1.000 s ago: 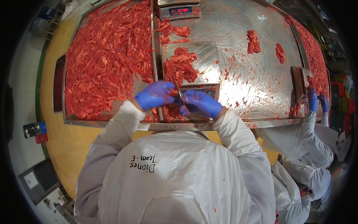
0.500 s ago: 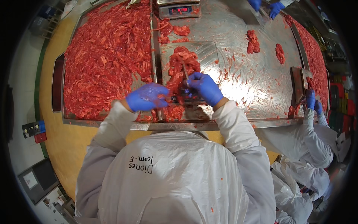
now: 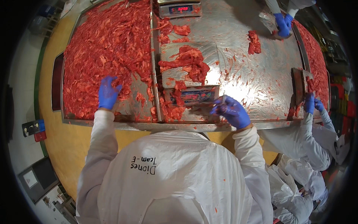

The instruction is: The person uses a knife to cut pieces of raw red meat on a metal table. They repeatedly pick up portions of meat, slice them, and place the cut pieces onto a digital scale before moving them aside.

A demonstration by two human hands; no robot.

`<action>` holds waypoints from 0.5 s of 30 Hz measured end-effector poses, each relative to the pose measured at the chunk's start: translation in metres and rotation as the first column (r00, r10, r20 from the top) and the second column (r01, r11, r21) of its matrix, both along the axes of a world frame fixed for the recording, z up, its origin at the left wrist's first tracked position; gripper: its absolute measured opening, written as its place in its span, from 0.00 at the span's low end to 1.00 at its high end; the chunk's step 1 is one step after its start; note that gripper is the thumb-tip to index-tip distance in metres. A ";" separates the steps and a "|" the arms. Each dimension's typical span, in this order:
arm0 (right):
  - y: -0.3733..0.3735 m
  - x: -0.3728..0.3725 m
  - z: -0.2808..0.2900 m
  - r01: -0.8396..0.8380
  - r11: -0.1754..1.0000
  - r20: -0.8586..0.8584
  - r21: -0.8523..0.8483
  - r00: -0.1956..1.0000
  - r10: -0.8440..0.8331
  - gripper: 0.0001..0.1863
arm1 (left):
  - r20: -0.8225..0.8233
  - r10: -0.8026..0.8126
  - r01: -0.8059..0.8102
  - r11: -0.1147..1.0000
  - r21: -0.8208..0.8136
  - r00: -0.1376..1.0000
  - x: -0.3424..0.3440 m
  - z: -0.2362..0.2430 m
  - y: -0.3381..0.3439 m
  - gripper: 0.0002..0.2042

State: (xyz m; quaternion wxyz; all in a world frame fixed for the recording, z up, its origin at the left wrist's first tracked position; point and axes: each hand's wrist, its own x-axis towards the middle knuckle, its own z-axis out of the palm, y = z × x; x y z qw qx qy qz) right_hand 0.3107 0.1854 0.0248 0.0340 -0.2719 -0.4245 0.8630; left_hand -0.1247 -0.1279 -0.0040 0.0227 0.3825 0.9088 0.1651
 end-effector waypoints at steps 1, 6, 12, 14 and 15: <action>0.007 0.012 -0.008 0.072 0.994 0.076 0.083 0.994 -0.078 0.22 | 0.125 0.021 -0.026 0.999 0.037 0.992 0.005 0.002 0.011 0.19; -0.012 -0.025 -0.010 -0.391 0.886 0.238 0.248 0.912 0.335 0.22 | 0.126 -0.354 0.291 0.888 0.356 0.927 0.059 0.037 0.097 0.15; -0.059 -0.087 -0.037 -0.805 0.420 0.413 0.419 0.582 0.701 0.12 | 0.319 -0.217 0.148 0.963 0.225 0.923 0.037 -0.017 0.108 0.13; -0.049 -0.072 -0.010 -0.777 0.444 0.418 0.446 0.620 0.664 0.10 | 0.382 -0.176 0.096 0.971 0.218 0.907 0.039 -0.012 0.079 0.16; -0.034 -0.048 -0.024 -0.714 0.562 0.323 0.418 0.695 0.642 0.10 | 0.395 -0.120 0.035 0.976 0.216 0.911 0.032 -0.025 0.063 0.18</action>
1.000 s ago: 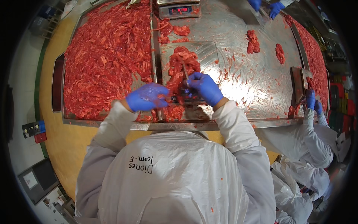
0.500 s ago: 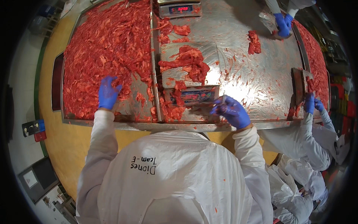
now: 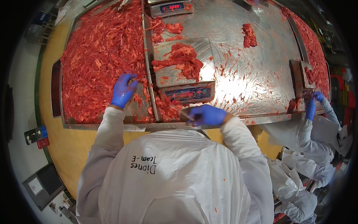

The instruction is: The person uses a knife to cut pieces of raw red meat on a metal table. They repeatedly pick up portions of meat, slice them, and place the cut pieces onto a digital scale before moving them aside.

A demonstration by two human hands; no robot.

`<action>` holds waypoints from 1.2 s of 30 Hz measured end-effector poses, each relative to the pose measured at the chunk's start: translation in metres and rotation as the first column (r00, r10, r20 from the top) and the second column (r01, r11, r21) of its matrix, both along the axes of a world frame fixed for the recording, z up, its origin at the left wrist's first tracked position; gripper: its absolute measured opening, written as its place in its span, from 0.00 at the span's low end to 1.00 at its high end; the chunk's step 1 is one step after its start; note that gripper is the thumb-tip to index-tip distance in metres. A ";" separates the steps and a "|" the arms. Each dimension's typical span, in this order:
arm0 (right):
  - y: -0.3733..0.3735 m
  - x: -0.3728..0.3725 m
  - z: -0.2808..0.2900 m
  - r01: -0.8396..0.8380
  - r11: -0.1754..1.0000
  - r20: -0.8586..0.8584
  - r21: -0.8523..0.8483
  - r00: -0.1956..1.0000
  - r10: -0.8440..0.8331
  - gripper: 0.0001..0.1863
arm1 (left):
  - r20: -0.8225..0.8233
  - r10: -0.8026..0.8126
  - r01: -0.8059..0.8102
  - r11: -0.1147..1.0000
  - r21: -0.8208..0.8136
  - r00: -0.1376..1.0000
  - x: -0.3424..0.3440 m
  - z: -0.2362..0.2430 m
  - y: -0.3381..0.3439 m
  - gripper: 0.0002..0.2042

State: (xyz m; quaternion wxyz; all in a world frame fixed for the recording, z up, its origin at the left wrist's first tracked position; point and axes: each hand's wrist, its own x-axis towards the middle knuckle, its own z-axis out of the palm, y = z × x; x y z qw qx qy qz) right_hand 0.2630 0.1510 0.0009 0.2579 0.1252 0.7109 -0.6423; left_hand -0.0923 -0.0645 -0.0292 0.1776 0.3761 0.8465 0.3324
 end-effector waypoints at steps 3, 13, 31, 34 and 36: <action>0.043 0.056 -0.018 0.399 0.910 0.082 -0.114 0.916 -0.392 0.13 | -0.094 0.201 -0.209 0.973 -0.097 0.975 -0.010 -0.039 -0.026 0.29; 0.069 -0.096 0.018 0.623 0.782 -0.313 -0.033 0.736 -0.600 0.17 | 0.596 -0.514 0.182 0.830 0.528 0.617 0.075 0.047 0.122 0.30; 0.035 0.029 -0.001 0.796 0.595 -0.134 -0.113 0.581 -0.803 0.13 | 0.829 -0.523 0.496 0.783 0.376 0.197 0.011 -0.041 -0.103 0.10; 0.034 0.017 0.014 0.816 0.561 -0.148 -0.135 0.544 -0.826 0.15 | 0.690 -0.530 0.665 0.741 0.094 0.492 0.034 0.106 0.016 0.08; 0.034 0.008 0.014 0.822 0.552 -0.174 -0.142 0.528 -0.831 0.15 | 0.625 -0.520 0.512 0.832 0.214 0.582 0.049 0.117 0.056 0.09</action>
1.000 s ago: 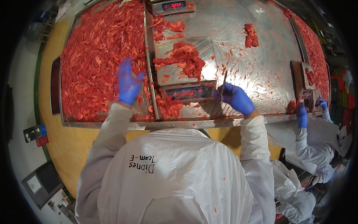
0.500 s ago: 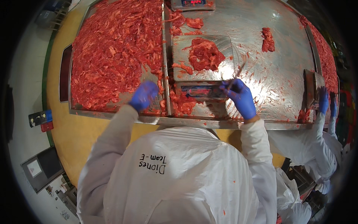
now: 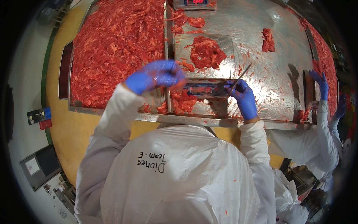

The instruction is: The person uses a knife to cut pieces of raw red meat on a metal table. They repeatedly pick up portions of meat, slice them, and place the cut pieces onto a digital scale before moving them aside.

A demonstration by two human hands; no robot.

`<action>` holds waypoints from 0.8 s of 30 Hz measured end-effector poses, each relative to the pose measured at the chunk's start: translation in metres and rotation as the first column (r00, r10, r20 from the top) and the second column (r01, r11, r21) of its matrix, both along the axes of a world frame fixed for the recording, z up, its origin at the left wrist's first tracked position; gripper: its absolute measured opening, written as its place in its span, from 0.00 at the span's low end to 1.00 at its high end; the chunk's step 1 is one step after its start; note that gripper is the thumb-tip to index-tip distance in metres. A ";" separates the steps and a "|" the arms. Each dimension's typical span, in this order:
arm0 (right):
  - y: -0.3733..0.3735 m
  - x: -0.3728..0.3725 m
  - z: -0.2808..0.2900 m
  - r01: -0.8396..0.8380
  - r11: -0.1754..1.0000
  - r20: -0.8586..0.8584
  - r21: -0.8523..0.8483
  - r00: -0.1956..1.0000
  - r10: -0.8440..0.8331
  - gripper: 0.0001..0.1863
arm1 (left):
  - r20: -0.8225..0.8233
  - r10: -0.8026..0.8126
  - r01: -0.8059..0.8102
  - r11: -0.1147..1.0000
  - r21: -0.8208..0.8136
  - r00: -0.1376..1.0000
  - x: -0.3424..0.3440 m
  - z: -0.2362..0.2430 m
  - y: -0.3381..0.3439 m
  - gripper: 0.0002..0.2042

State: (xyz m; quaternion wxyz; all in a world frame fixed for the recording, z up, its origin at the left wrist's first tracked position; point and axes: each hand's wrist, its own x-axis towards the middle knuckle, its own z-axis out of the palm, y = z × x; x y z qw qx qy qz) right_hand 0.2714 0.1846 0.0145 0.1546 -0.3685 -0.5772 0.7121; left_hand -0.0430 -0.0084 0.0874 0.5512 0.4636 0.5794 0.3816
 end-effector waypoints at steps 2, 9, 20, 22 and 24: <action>0.001 0.002 -0.003 -0.019 0.998 -0.039 -0.053 0.999 0.016 0.16 | -0.037 0.258 -0.256 0.966 0.041 0.966 0.008 -0.012 0.029 0.13; 0.012 0.074 -0.019 0.180 0.983 0.087 -0.036 0.980 -0.177 0.17 | -0.384 0.541 -0.622 0.774 -0.120 0.748 -0.065 -0.097 -0.068 0.20; 0.020 -0.087 0.014 -0.338 0.939 -0.052 0.058 0.939 0.341 0.07 | -0.435 0.332 -0.145 0.901 0.408 0.837 0.085 -0.083 0.083 0.47; 0.022 -0.101 0.011 -0.170 0.985 -0.186 -0.018 0.969 0.164 0.09 | -0.013 0.404 -0.348 0.804 0.482 0.915 0.070 -0.069 0.077 0.45; 0.016 -0.094 0.029 -0.139 0.988 -0.178 -0.074 0.976 0.124 0.15 | 0.001 0.523 -0.461 0.751 0.473 0.853 0.036 -0.063 0.052 0.41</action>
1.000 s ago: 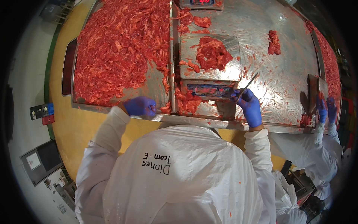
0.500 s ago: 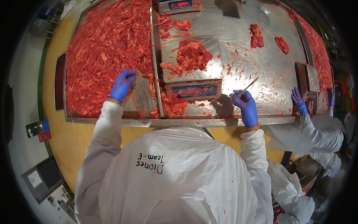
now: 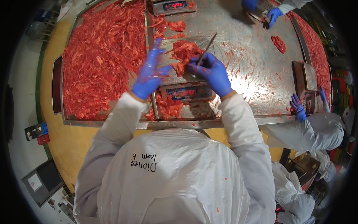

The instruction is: The person uses a knife to cut pieces of raw red meat on a metal table. They repeatedly pick up portions of meat, slice them, and place the cut pieces onto a digital scale before moving them aside.

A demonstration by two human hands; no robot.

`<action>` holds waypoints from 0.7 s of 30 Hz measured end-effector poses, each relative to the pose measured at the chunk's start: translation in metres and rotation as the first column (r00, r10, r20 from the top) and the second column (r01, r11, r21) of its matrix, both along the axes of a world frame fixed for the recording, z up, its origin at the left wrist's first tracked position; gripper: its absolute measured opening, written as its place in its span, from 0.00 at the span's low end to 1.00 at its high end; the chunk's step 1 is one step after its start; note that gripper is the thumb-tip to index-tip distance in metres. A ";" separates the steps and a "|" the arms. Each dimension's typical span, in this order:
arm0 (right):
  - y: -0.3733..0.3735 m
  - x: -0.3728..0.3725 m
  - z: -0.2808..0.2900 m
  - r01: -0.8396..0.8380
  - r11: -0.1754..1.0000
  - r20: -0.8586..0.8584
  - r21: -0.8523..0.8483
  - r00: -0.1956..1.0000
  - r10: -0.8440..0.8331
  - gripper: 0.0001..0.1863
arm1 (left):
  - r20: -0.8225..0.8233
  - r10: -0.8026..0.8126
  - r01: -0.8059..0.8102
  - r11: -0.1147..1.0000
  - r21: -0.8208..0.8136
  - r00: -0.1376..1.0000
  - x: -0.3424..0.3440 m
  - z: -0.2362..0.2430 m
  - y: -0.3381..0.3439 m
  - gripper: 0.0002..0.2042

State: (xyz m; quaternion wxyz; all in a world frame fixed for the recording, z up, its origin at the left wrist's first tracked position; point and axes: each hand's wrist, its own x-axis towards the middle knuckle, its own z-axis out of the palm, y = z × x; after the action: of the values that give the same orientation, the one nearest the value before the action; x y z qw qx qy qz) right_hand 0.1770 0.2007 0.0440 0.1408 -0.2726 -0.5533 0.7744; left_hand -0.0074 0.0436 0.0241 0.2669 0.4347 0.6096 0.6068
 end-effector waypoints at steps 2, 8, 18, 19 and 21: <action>0.000 0.023 0.002 -0.028 1.000 0.030 0.012 0.999 0.028 0.16 | -0.334 0.142 -0.211 0.960 -0.183 0.932 -0.033 -0.006 -0.021 0.35; -0.047 0.029 -0.004 -0.339 0.898 0.067 -0.280 0.926 0.371 0.17 | -0.696 -0.100 -0.151 0.945 -0.290 0.711 -0.009 -0.007 0.009 0.09; -0.053 0.039 -0.009 -0.372 0.865 0.075 -0.337 0.905 0.419 0.19 | -0.761 -0.022 -0.271 0.927 -0.258 0.648 0.002 -0.014 -0.015 0.06; -0.052 0.028 -0.014 -0.312 0.865 0.050 -0.392 0.932 0.359 0.18 | -0.764 -0.036 -0.261 0.929 -0.264 0.644 0.002 -0.013 -0.014 0.05; -0.050 0.004 -0.026 -0.146 0.877 0.096 -0.457 0.973 0.212 0.14 | -0.771 -0.070 -0.243 0.928 -0.284 0.633 0.001 -0.012 -0.015 0.05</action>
State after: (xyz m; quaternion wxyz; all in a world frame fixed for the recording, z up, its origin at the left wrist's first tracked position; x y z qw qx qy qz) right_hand 0.1811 0.1510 0.0179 -0.0379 -0.2998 -0.3921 0.8689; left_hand -0.0068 0.0286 0.0123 0.0269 0.5641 0.7856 0.2527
